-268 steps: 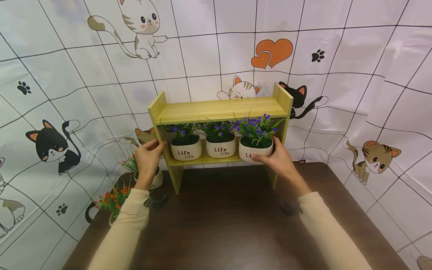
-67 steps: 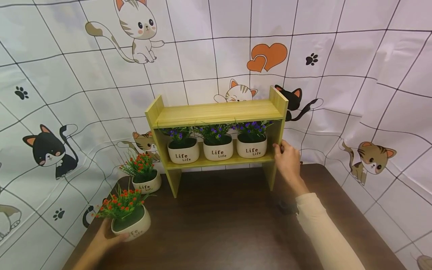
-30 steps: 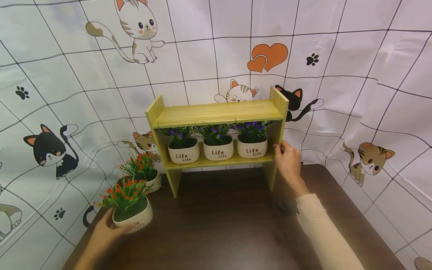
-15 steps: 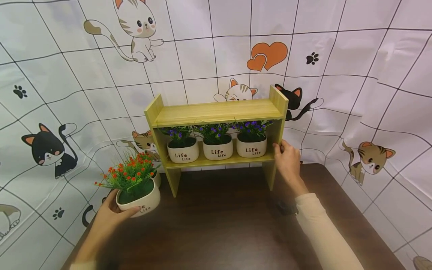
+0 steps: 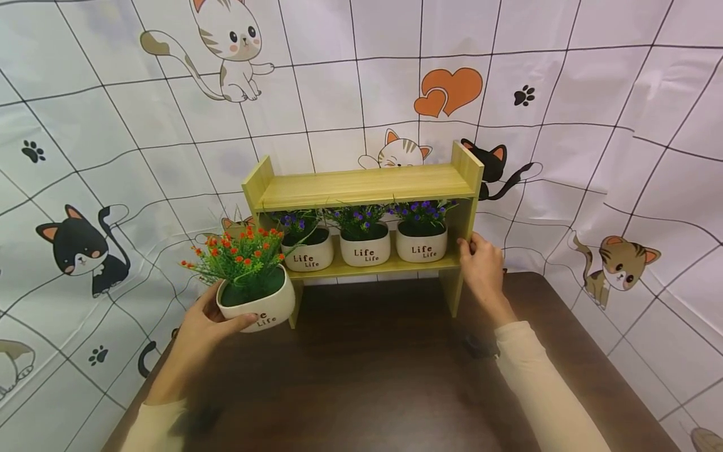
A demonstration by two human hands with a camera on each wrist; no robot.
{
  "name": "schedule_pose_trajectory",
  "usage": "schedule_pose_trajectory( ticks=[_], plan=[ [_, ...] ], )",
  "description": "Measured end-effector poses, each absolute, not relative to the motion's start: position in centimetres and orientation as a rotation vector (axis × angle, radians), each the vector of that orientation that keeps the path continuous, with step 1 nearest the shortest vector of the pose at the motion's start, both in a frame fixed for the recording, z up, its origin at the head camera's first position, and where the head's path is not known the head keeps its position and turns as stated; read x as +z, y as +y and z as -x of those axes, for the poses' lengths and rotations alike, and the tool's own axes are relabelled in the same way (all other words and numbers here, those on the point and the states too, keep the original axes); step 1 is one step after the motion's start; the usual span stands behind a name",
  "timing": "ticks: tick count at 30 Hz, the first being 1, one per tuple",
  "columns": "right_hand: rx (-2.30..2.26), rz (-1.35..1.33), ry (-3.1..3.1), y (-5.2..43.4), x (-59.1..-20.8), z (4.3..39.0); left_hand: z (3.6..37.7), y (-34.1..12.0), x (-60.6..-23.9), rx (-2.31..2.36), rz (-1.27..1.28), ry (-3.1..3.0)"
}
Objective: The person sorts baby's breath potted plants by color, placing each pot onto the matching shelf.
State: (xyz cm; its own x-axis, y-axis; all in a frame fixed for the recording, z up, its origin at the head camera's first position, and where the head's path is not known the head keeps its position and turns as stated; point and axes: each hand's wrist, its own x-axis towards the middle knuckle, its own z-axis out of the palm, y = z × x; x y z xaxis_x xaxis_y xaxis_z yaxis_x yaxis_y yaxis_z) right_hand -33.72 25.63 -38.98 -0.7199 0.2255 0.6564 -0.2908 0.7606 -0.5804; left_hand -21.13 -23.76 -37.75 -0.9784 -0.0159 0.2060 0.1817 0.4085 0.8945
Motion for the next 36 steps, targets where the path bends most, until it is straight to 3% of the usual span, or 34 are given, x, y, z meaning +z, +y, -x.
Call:
schedule_pose_trajectory(
  ticks=[36],
  plan=[
    [0.865,-0.07,-2.194,25.7,-39.0,33.9,27.2,-11.5,-25.0,-1.819,0.693,-2.213]
  ],
)
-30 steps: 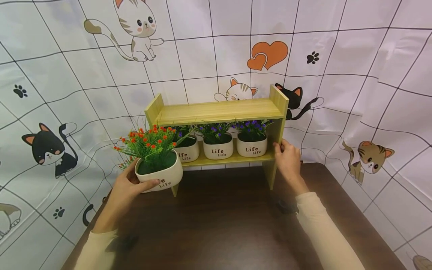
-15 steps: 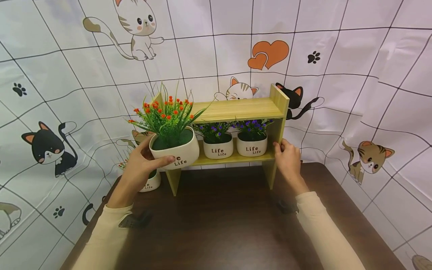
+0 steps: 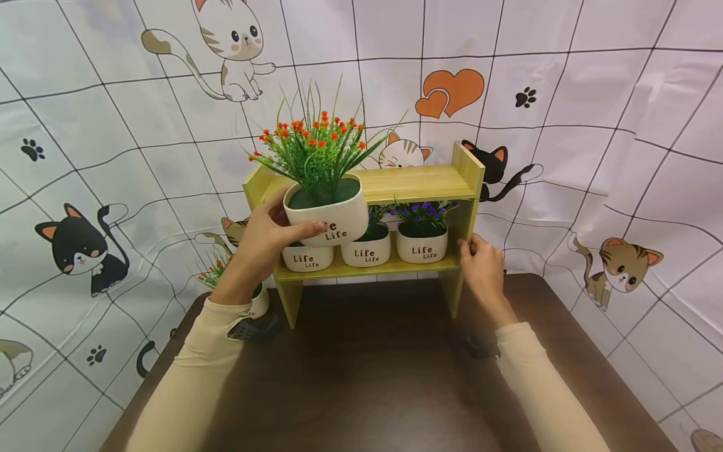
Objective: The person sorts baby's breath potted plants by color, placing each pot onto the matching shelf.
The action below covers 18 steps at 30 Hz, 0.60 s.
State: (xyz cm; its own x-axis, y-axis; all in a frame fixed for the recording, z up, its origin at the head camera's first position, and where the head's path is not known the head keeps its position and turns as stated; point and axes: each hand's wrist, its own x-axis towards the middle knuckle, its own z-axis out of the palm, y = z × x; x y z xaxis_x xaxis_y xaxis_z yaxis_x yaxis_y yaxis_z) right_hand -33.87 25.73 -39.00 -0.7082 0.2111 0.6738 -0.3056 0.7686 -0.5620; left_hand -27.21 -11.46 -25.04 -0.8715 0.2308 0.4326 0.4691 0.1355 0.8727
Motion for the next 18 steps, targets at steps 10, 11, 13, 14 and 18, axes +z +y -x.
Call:
schedule_pose_trajectory(
  ticks=[10,11,13,14,18],
  plan=[
    [0.858,-0.076,-2.177,25.9,-39.1,34.1,29.7,-7.5,-22.2,-1.851,0.774,-2.193],
    [0.856,-0.081,-2.172,25.9,-39.2,34.1,30.0,-7.1,-22.0,-1.845,0.773,-2.196],
    [0.854,-0.09,-2.166,25.9,-39.2,34.1,30.7,-6.3,-21.6,-1.848,0.776,-2.194],
    [0.855,-0.093,-2.163,25.9,-39.2,34.2,31.0,-6.0,-21.5,-1.845,0.779,-2.196],
    [0.86,-0.099,-2.154,25.9,-39.2,34.2,32.1,-4.9,-21.0,-1.866,0.798,-2.19]
  ],
)
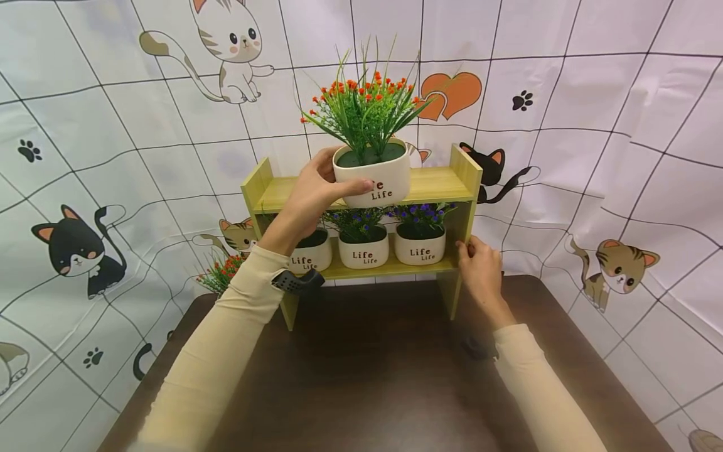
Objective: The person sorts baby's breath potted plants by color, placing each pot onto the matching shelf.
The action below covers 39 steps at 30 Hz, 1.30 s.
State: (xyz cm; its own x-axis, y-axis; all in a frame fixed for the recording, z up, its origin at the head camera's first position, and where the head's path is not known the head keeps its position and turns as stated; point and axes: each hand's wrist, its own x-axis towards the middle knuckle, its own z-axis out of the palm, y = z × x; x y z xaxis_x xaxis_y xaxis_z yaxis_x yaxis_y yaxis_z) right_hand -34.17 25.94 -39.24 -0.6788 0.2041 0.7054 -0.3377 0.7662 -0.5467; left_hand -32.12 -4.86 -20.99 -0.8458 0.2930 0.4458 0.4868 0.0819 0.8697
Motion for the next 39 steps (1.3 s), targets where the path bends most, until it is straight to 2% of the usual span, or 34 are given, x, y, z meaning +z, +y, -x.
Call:
schedule_pose_trajectory(
  ticks=[14,39],
  plan=[
    [0.86,-0.088,-2.172,26.1,-39.3,34.0,35.7,-1.3,-20.5,-1.841,0.743,-2.284],
    [0.872,-0.077,-2.195,26.4,-39.3,34.3,37.8,2.6,-21.0,-1.623,0.625,-2.482]
  ],
)
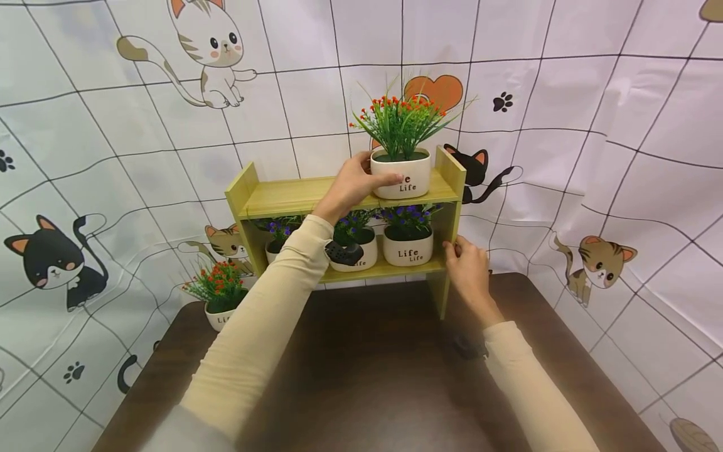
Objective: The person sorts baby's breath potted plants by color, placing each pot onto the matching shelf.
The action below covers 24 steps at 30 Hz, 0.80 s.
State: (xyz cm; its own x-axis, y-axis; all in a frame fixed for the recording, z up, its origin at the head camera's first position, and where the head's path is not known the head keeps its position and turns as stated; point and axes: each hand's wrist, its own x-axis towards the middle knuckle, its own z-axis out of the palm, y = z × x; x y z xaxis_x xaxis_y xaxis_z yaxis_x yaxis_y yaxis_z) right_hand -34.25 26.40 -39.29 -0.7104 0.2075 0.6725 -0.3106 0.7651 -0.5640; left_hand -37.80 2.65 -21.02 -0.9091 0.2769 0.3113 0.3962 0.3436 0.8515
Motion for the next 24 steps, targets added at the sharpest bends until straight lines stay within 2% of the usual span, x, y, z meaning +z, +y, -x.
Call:
schedule_pose_trajectory(
  ticks=[8,24],
  plan=[
    [0.872,-0.068,-2.197,26.2,-39.2,34.0,38.3,2.8,-21.4,-1.624,0.713,-2.478],
    [0.871,-0.073,-2.188,26.0,-39.2,34.2,37.2,0.5,-21.0,-1.656,0.666,-2.497]
  ],
)
